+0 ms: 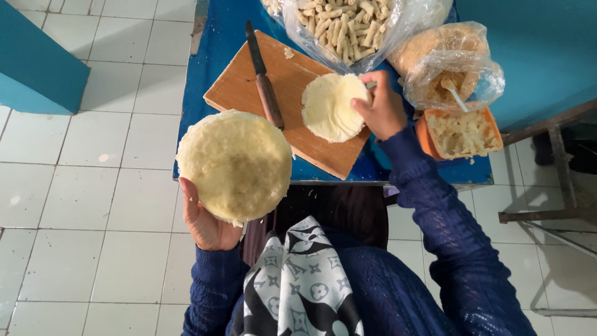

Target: The person sits at a blue table and peels thin translucent skin off large round pale cakes by hand, pulling strips of skin away and placing the peeled pieces into an orange container. A bag of similar cakes, a knife on a wooden board, and a plastic bag of brown powder with a spoon sit on the table.

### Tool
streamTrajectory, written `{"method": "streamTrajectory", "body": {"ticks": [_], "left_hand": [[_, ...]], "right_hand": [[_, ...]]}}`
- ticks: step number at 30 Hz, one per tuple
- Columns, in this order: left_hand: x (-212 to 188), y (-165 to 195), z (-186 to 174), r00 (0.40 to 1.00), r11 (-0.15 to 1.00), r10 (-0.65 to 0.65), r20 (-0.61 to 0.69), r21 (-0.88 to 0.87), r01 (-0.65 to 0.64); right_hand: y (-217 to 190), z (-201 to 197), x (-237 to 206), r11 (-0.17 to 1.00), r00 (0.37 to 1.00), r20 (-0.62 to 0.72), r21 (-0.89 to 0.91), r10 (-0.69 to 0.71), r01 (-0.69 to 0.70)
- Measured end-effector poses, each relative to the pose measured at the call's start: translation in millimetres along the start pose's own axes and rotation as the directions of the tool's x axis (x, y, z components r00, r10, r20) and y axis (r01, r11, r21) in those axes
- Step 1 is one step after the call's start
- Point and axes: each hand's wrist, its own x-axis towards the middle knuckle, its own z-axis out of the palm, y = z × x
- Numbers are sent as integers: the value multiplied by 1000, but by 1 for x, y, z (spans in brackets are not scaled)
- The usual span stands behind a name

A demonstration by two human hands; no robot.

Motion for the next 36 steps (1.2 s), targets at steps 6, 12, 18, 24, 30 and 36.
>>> {"method": "streamTrajectory", "body": {"ticks": [6,12,18,24,30,36], "left_hand": [[3,-6,9,999,999,-13,-38,30,14],[24,-37,24,986,988,-153,-67,26,155],[64,-79,44,978,980,-199,68,-2,200],[89,-90,41,945,957,-284,160,-20,290],[90,-93,27,910,954,-298,287,128,272],[91,-93,28,894,921,-345,285,288,263]], "right_hand": [[-4,-21,-25,989,993,10,78,122,-122],[-93,-51,-45,954,969,-108,-230,-222,193],[-176,-48,-70,780,761,175,91,-625,620],[-166,-43,-56,827,819,112,83,-562,556],[-147,-44,-49,918,926,216,320,-309,232],[-132,-49,-44,955,902,375,275,-211,109]]}}
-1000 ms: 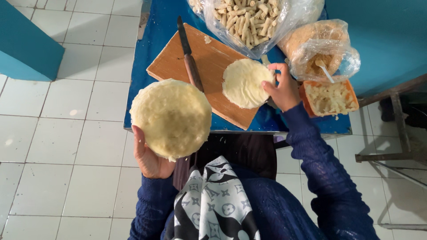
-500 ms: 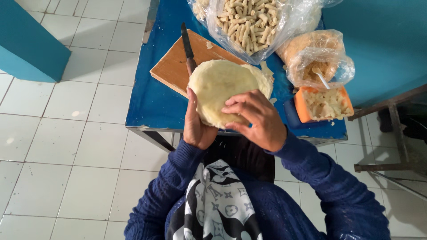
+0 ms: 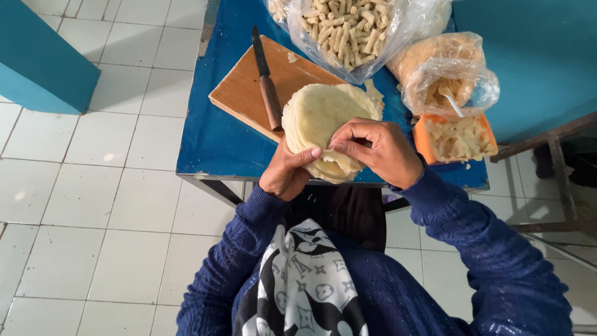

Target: The person sits at a blue table and peels thin translucent skin off large round pale cakes by hand, pulling strips of skin away and placing the peeled pieces into an orange container. A bag of similar cakes, a knife on a wooden board, and a plastic bag of brown powder with a spoon sit on the table.

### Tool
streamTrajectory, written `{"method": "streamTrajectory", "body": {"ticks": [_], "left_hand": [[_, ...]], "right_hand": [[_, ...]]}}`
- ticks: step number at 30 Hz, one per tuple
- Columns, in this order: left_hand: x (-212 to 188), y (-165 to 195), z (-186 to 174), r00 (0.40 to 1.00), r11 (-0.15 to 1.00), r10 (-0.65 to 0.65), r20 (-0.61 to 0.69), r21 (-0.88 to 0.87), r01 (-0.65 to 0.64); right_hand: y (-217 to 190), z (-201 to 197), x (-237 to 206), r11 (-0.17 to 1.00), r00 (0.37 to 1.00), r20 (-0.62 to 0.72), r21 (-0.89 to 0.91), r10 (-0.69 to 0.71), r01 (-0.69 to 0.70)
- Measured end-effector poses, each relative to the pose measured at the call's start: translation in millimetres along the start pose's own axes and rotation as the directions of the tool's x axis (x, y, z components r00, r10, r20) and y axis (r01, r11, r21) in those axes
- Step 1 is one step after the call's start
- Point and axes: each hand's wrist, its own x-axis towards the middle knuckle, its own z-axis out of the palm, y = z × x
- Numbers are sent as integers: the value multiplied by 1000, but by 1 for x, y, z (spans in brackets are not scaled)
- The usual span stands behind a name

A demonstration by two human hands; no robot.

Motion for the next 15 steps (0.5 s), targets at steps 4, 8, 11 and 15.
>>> {"method": "streamTrajectory", "body": {"ticks": [4,8,11,15], "left_hand": [[3,3,-1,999,997,-38,29,-61,39],[5,1,-8,997,994,-70,26,-78,72],[7,-2,-13,997,993,-76,21,-85,78],[8,-5,-15,998,997,-6,70,-75,11]], "right_hand": [[4,-3,2,991,995,54,94,88,-92],[6,-8,4,971,984,159,213,79,-113],[5,-11,3,949,974,212,281,85,-144],[-2,-11,1,975,984,154,189,86,-115]]}}
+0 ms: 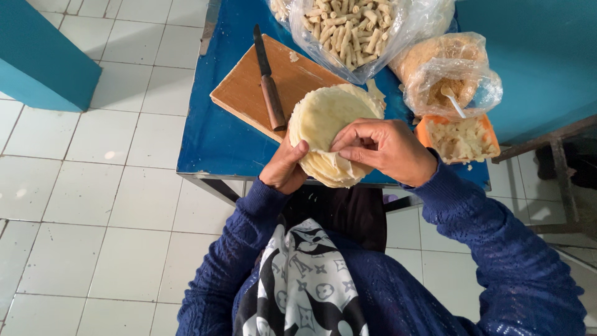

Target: The person sits at a blue table and peels thin translucent skin off large round pale cakes by hand, pulling strips of skin away and placing the peeled pieces into an orange container. A bag of similar cakes, a knife on a wooden board, and a plastic bag of brown powder with a spoon sit on the table.

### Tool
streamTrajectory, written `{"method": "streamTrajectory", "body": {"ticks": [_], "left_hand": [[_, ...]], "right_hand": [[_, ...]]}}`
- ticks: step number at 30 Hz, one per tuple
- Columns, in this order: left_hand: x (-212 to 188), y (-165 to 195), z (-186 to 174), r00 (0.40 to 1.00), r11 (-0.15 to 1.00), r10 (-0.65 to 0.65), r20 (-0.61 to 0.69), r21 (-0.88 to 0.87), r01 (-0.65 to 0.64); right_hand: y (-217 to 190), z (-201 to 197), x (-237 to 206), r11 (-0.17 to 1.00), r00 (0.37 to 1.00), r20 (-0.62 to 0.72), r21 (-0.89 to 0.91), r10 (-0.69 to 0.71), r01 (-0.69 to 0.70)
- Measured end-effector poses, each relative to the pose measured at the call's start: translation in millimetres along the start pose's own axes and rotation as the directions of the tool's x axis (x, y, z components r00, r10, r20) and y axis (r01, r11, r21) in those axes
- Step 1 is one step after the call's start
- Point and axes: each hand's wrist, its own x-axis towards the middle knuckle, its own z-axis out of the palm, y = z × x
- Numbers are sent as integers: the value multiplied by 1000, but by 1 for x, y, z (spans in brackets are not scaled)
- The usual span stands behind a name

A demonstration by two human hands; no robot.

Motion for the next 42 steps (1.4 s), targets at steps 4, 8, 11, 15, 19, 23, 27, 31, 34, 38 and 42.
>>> {"method": "streamTrajectory", "body": {"ticks": [4,8,11,15,19,23,27,31,34,38,42], "left_hand": [[1,3,5,1000,992,16,19,127,-18],[2,8,13,1000,976,4,-31,219,3],[2,11,14,999,960,36,7,278,-36],[6,8,12,998,985,68,-19,157,-64],[8,-3,19,981,995,45,-189,-83,-62],[1,-1,30,987,973,71,-147,-208,-102],[-3,6,40,977,949,211,-5,240,-204],[-3,14,43,982,947,163,-93,294,-130],[0,19,43,974,910,206,-93,385,-155],[-1,22,47,951,746,300,-76,640,-184],[-4,26,52,954,693,294,-48,698,-179]], "right_hand": [[-6,6,-2,974,990,-64,-200,-124,109],[-10,4,-3,973,993,-83,-222,-78,58],[-14,5,-5,963,986,-154,-268,-71,27],[-20,22,-5,877,928,-277,-470,-248,94],[-29,28,2,861,891,-308,-485,-332,153],[-31,21,17,932,915,-325,-340,-241,125],[-20,25,22,915,916,-295,-374,-271,150],[5,2,28,998,961,-274,-63,-47,31],[25,-8,34,913,978,-203,405,49,38],[36,21,27,970,948,-316,240,43,36],[33,52,27,946,827,-474,-259,-302,197]]}}
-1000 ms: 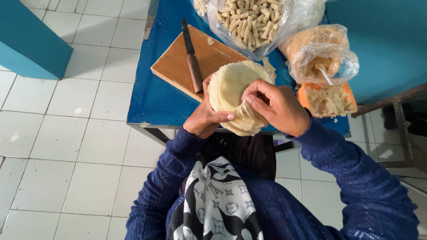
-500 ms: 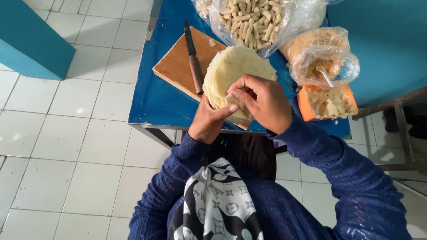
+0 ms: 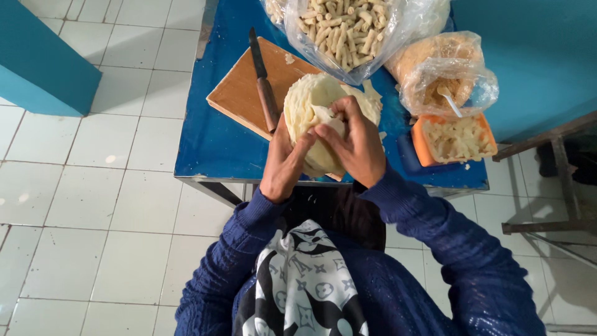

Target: The person sits at a blue table and peels thin translucent skin off large round pale cakes by hand, pulling strips of skin away and placing the peeled pieces into an orange container. A bag of similar cakes, a knife on a wooden board, and a plastic bag of brown powder with a spoon sit on the table.

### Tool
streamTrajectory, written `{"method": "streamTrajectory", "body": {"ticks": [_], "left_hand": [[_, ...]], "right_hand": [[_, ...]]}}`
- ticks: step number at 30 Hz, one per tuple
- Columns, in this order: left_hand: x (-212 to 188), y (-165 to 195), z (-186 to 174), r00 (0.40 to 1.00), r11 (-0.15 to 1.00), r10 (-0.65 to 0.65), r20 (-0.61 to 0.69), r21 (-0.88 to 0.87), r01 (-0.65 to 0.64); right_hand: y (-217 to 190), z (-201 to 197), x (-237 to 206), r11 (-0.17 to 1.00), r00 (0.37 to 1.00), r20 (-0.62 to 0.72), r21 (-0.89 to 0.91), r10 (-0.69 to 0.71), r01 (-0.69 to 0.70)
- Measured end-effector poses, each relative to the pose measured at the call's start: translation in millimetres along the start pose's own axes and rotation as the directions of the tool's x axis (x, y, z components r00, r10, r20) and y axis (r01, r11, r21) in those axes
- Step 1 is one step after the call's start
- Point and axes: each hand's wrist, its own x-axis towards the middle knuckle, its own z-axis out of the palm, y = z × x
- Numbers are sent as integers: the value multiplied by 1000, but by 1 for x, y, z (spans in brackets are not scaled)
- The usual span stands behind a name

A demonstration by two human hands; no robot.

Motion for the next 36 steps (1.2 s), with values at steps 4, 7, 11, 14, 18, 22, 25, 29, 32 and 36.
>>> {"method": "streamTrajectory", "body": {"ticks": [4,7,11,14,18,22,25,29,32,36], "left_hand": [[-1,10,-12,998,998,-38,43,-54,40],[-6,16,-21,993,984,-110,32,-137,113],[-8,21,-31,960,904,-278,-16,-344,256],[-9,23,-35,979,921,-203,1,-339,191],[-15,23,-37,961,874,-275,-30,-424,237],[-22,18,-38,931,773,-363,-30,-568,283],[-30,13,-42,907,711,-417,-58,-643,286],[-41,6,-47,910,656,-395,-129,-733,181],[-48,4,-51,915,651,-352,-195,-754,90],[-54,6,-56,905,691,-332,-265,-721,43]], "right_hand": [[5,-10,12,978,977,51,21,206,-208],[15,-24,21,874,954,123,383,273,-300],[22,-29,21,476,896,238,780,376,-407],[26,-27,9,414,889,232,819,395,-398],[46,-27,-8,295,832,355,815,427,-499],[80,-36,-18,70,818,437,866,374,-495],[99,-49,-34,-34,808,414,896,419,-442],[108,-68,-51,-16,816,291,945,500,-327],[102,-86,-52,109,834,180,955,521,-275],[86,-113,-35,291,898,79,931,434,-222]]}}
